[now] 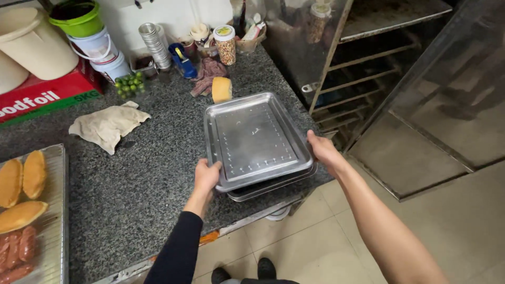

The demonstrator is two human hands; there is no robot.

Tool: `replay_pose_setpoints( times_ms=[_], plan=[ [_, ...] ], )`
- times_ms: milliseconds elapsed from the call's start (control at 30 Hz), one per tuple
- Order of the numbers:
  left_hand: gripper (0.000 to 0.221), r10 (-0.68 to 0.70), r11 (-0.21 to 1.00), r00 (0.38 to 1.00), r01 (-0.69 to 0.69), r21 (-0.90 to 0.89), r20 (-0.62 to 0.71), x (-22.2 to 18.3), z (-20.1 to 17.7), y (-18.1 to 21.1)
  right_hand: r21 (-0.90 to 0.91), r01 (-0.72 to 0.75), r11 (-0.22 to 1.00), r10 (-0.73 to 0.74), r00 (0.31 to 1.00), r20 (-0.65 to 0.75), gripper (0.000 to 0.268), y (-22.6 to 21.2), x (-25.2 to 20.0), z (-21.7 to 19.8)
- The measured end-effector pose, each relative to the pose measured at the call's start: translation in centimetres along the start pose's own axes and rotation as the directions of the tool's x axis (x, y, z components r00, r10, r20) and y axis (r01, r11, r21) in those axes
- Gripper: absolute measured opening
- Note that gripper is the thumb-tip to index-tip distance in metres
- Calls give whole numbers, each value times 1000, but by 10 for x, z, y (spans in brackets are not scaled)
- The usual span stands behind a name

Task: The person carries a tray of bread and sausages through a kitchen, places metal trays on a counter, and then transfers cooked meatballs from a plastic bag onto a plate by hand.

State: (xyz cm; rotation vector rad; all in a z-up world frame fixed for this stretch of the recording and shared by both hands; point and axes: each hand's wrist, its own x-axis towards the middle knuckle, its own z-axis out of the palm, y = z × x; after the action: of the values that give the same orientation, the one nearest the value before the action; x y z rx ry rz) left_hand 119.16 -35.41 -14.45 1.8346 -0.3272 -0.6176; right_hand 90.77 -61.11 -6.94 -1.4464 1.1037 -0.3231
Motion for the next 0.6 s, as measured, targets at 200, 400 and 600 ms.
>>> replay_pose_setpoints(
  times_ms=[200, 400, 600],
  plan=[
    [26, -8, 980, 1000, 7, -201, -6, -18, -46, 47, -129, 263, 956, -271, 961, -46, 51, 26, 20, -8],
    [28, 145, 954, 984, -168, -248, -109, -20, -116, 38, -783, 7, 621, -222, 961, -167, 52, 19, -10, 0],
    [26, 30, 968, 980, -77, -237, -196, -30, -149, 5, -945, 72, 320, -234, 972, -5, 71, -4, -19, 10]
  ],
)
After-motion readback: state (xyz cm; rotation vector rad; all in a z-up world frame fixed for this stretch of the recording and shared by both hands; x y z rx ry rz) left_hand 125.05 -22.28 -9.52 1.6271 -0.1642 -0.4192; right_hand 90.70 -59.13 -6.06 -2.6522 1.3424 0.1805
